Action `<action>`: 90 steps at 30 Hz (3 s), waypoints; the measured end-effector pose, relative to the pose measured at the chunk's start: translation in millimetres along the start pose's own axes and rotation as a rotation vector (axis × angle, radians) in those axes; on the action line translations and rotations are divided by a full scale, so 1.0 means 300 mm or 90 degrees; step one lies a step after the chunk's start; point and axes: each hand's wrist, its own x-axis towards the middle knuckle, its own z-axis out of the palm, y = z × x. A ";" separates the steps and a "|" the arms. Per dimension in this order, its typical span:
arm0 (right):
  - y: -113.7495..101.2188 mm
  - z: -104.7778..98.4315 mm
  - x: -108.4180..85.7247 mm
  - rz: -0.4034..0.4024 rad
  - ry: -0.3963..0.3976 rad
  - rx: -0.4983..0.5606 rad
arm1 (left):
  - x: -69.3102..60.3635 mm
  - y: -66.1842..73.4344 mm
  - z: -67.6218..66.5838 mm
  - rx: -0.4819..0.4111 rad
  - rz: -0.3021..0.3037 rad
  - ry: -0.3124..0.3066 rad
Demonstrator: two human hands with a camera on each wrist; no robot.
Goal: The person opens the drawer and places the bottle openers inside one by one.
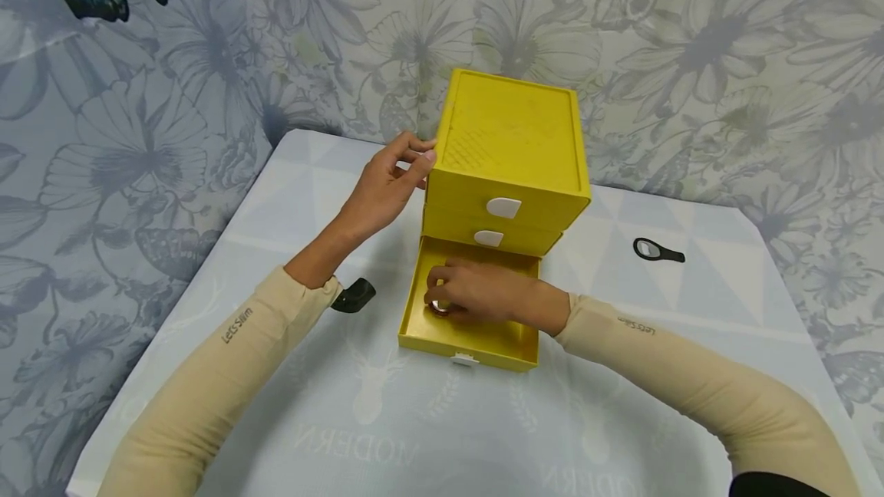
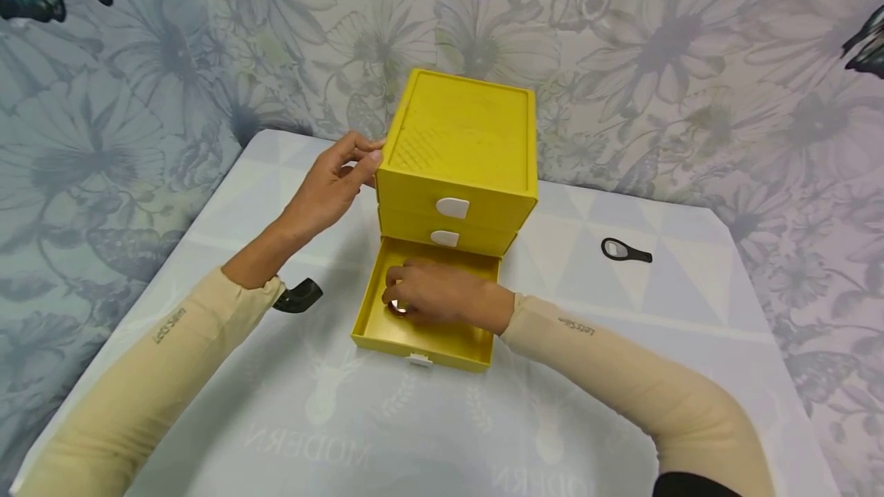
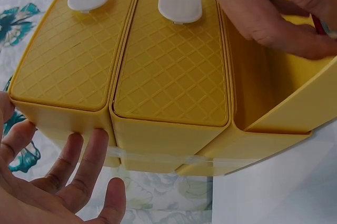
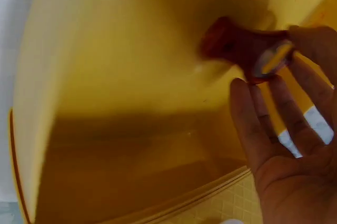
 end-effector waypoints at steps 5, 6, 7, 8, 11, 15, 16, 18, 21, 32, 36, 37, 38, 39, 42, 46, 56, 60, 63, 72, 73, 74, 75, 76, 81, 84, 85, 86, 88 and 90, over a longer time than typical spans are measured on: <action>-0.010 -0.013 -0.003 0.018 -0.004 -0.004 | 0.000 0.004 0.002 -0.001 0.001 0.000; -0.011 -0.016 -0.007 0.018 0.001 -0.006 | 0.001 0.005 0.002 -0.002 0.002 0.001; -0.011 -0.018 -0.010 0.017 0.006 -0.007 | 0.001 0.005 0.002 -0.003 0.003 0.002; -0.011 -0.019 -0.015 0.015 0.011 -0.009 | 0.001 0.006 0.002 -0.004 0.005 0.004; -0.008 -0.025 -0.032 0.017 0.023 -0.005 | 0.002 0.006 0.001 -0.004 0.007 0.010; -0.002 -0.032 -0.061 0.040 0.023 0.013 | 0.002 0.009 0.001 0.003 0.002 0.012; -0.001 -0.034 -0.070 0.046 0.024 0.017 | 0.002 0.010 0.000 0.004 0.000 0.012; 0.001 -0.039 -0.089 0.053 0.028 0.022 | 0.003 0.012 -0.001 0.006 -0.004 0.011; 0.004 -0.046 -0.120 0.059 0.038 0.022 | 0.003 0.014 -0.003 0.006 -0.011 0.009; 0.014 -0.071 -0.238 0.114 0.062 0.044 | 0.001 0.010 -0.001 0.008 -0.012 0.016; 0.018 -0.076 -0.275 0.114 0.084 0.040 | 0.000 0.008 0.000 0.007 -0.008 0.017; 0.017 -0.078 -0.284 0.115 0.091 0.036 | 0.000 0.009 0.001 0.007 -0.010 0.017; 0.017 -0.080 -0.295 0.117 0.097 0.032 | 0.000 0.009 0.001 0.007 -0.011 0.016; 0.017 -0.082 -0.305 0.120 0.103 0.030 | 0.001 0.010 0.002 0.008 -0.012 0.016; 0.013 -0.093 -0.337 0.137 0.112 0.029 | 0.001 0.010 0.004 0.009 -0.010 0.016; 0.018 -0.103 -0.375 0.152 0.131 0.022 | -0.002 0.004 0.000 0.001 0.002 0.019; 0.043 -0.091 -0.464 0.174 0.167 0.011 | -0.002 0.001 0.005 -0.004 0.009 0.014; 0.057 -0.088 -0.490 0.188 0.169 0.012 | -0.007 0.000 0.004 0.000 0.002 0.018; 0.074 -0.082 -0.507 0.201 0.170 0.014 | -0.007 -0.001 0.004 0.000 0.008 0.020; 0.166 -0.051 -0.578 0.256 0.163 0.038 | -0.004 0.001 0.008 -0.001 0.008 0.017; 0.179 -0.048 -0.587 0.262 0.167 0.038 | -0.004 0.001 0.008 -0.001 0.008 0.018; 0.191 -0.045 -0.598 0.270 0.169 0.040 | -0.003 0.001 0.007 0.001 0.008 0.018; 0.203 -0.042 -0.609 0.278 0.170 0.043 | -0.003 0.002 0.007 0.001 0.008 0.019; 0.213 -0.038 -0.622 0.288 0.170 0.048 | -0.003 0.001 0.008 0.001 0.007 0.018; 0.264 -0.014 -0.686 0.335 0.162 0.076 | -0.001 -0.002 0.010 0.006 0.007 0.015; 0.297 -0.004 -0.721 0.359 0.164 0.087 | -0.002 -0.001 0.008 0.010 0.008 0.014; 0.309 -0.002 -0.733 0.369 0.163 0.089 | -0.003 0.000 0.008 0.011 0.008 0.014; 0.320 0.000 -0.745 0.382 0.162 0.095 | -0.003 0.000 0.007 0.010 0.007 0.015; 0.344 0.003 -0.769 0.412 0.154 0.107 | -0.004 0.002 0.006 0.009 0.006 0.014; 0.365 0.009 -0.793 0.453 0.141 0.124 | -0.004 0.004 0.007 0.008 0.006 0.013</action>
